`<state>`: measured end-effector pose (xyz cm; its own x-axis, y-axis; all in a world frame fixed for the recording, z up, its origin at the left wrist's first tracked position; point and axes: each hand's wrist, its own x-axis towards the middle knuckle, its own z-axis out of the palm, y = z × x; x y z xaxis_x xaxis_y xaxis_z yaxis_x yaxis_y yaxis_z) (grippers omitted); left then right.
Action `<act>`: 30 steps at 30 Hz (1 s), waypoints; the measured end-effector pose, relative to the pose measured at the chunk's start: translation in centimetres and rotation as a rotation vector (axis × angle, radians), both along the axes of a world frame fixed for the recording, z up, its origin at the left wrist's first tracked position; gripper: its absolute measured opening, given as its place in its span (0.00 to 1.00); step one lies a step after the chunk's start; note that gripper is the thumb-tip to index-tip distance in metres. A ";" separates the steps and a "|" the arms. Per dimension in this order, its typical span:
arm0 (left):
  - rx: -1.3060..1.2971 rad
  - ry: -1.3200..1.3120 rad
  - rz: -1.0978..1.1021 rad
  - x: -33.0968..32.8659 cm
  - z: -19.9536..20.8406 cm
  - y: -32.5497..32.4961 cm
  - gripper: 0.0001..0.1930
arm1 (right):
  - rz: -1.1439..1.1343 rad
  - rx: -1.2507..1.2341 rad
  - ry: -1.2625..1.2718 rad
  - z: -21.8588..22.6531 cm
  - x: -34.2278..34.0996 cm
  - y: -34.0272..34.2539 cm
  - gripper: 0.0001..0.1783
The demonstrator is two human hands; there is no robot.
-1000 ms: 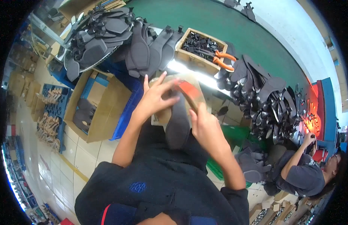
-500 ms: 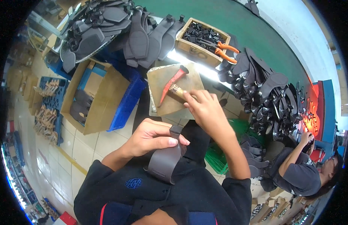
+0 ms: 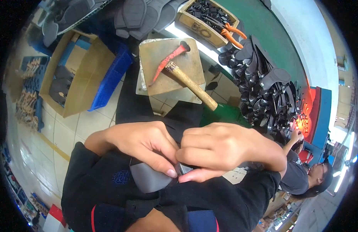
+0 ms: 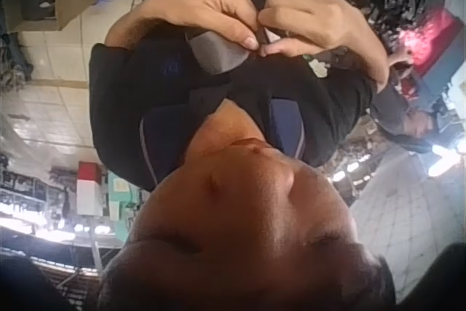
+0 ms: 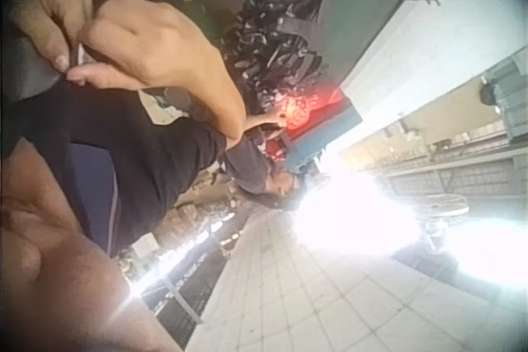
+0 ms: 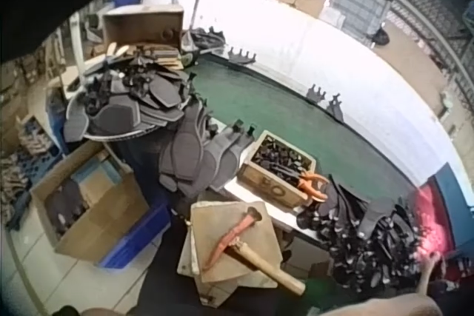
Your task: Assembling shoe components by hammering and using pliers to secure straps to the sole.
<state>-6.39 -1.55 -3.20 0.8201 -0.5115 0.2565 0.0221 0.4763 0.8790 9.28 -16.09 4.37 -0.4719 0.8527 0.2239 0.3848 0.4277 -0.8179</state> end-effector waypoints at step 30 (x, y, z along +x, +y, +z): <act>0.085 0.304 0.193 2.0 0.4 0.2 0.24 | -0.310 -0.085 -0.187 0.1 3.3 -5.2 0.15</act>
